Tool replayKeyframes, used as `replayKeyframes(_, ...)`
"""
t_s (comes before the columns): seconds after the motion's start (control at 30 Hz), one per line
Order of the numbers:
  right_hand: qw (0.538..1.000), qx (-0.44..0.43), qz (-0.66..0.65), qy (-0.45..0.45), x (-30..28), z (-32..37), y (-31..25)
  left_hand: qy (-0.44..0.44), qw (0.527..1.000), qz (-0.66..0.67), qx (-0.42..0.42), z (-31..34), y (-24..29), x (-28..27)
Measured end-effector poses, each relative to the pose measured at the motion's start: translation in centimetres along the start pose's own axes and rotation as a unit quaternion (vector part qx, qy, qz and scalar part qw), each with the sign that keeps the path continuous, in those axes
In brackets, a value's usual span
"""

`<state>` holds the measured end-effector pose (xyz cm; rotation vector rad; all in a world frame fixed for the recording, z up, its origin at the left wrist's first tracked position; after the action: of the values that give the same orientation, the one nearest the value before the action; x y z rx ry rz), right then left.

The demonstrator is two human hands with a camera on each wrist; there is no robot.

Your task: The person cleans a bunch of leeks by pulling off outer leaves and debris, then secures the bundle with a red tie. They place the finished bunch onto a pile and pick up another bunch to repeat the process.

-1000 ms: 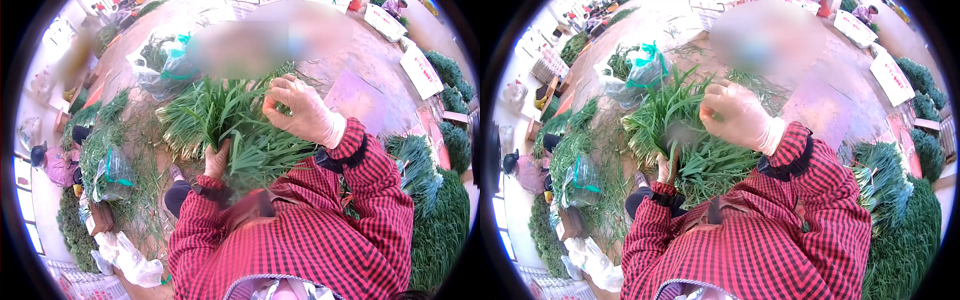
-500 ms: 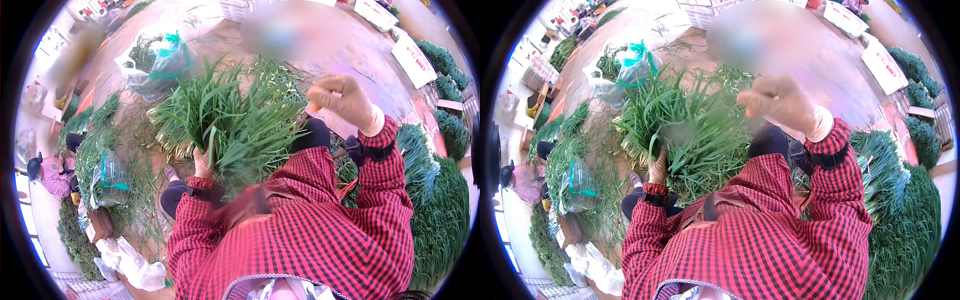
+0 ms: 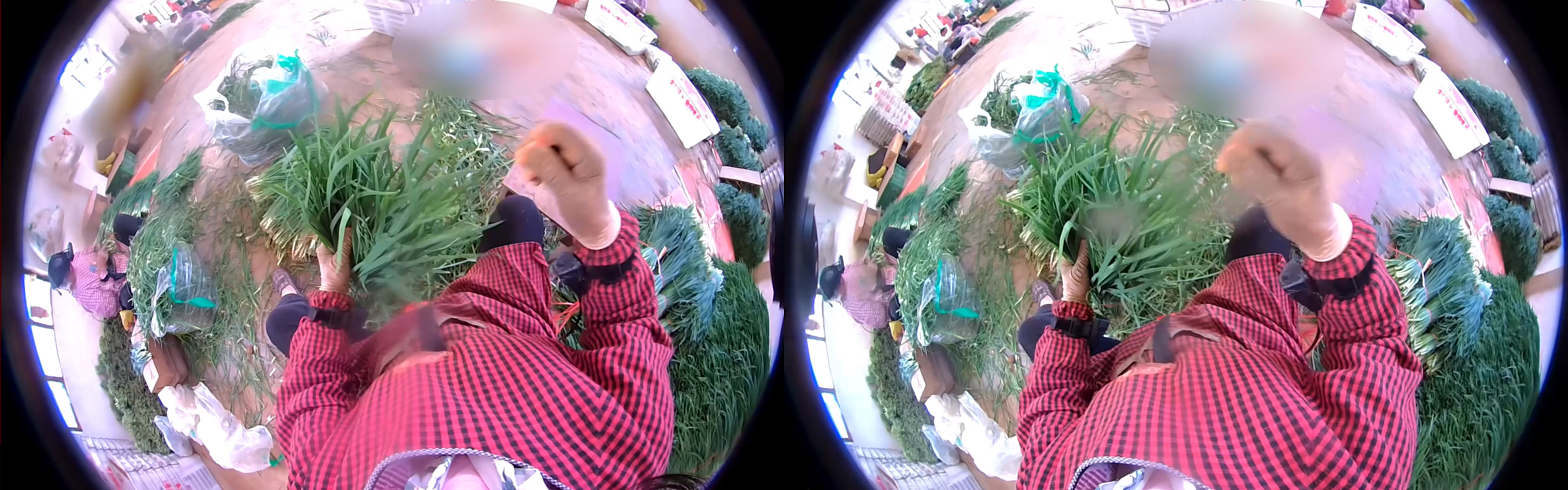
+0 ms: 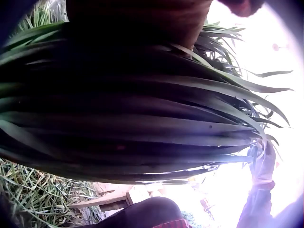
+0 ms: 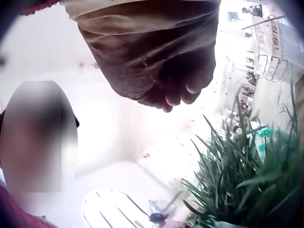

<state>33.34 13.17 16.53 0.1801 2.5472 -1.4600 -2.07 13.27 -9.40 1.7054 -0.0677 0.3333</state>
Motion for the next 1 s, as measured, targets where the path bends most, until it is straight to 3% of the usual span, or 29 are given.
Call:
replayKeyframes(0.07, 0.997, 0.068, -0.010, -0.024, -1.7, 0.2, 1.2, 0.027, 0.992, 0.108, -0.059, -0.2, -3.0, -2.0)
replayKeyframes(0.13, 0.991, 0.111, -0.019, -0.071, -1.9, 0.3, 3.2, 0.048, 0.986, 0.154, -0.052, -0.5, -3.3, -2.5)
replayKeyframes(0.17, 0.986, 0.132, -0.024, -0.097, -1.7, 0.3, 4.2, 0.022, 0.965, 0.210, -0.153, -0.4, -5.2, -3.5)
replayKeyframes(0.23, 0.971, 0.176, 0.061, -0.147, -0.6, 0.4, 5.6, 0.001, 0.927, 0.290, -0.238, 0.5, -6.3, -3.4)
replayKeyframes(0.43, 0.930, 0.183, 0.133, -0.288, 3.8, 1.7, 7.5, -0.107, 0.919, 0.356, -0.129, 0.4, -3.8, -2.6)
replayKeyframes(0.57, 0.941, 0.158, 0.119, -0.275, 5.9, 1.3, 6.5, -0.148, 0.910, 0.374, -0.100, 0.5, -2.7, -2.8)
replayKeyframes(0.7, 0.957, 0.023, 0.154, -0.244, 7.8, -0.7, 2.2, -0.177, 0.902, 0.382, -0.093, 0.4, -2.5, -2.5)
replayKeyframes(0.8, 0.951, -0.020, 0.139, -0.276, 9.1, -1.1, 1.0, -0.197, 0.898, 0.383, -0.092, 0.7, -2.4, -2.3)
replayKeyframes(1.0, 0.934, 0.024, 0.076, -0.349, 12.5, 0.7, 1.7, -0.269, 0.892, 0.360, -0.046, 0.3, -2.5, -2.2)
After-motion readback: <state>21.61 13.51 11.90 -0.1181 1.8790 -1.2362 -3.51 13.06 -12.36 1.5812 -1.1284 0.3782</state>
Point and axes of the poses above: each hand's wrist, its own z-axis away from the middle knuckle, its own x-axis out of the palm, y = z × x, the point moved 7 cm from there along -z, towards the middle knuckle, and after that the axes turned 10 degrees about z, right-handed, at the moved point
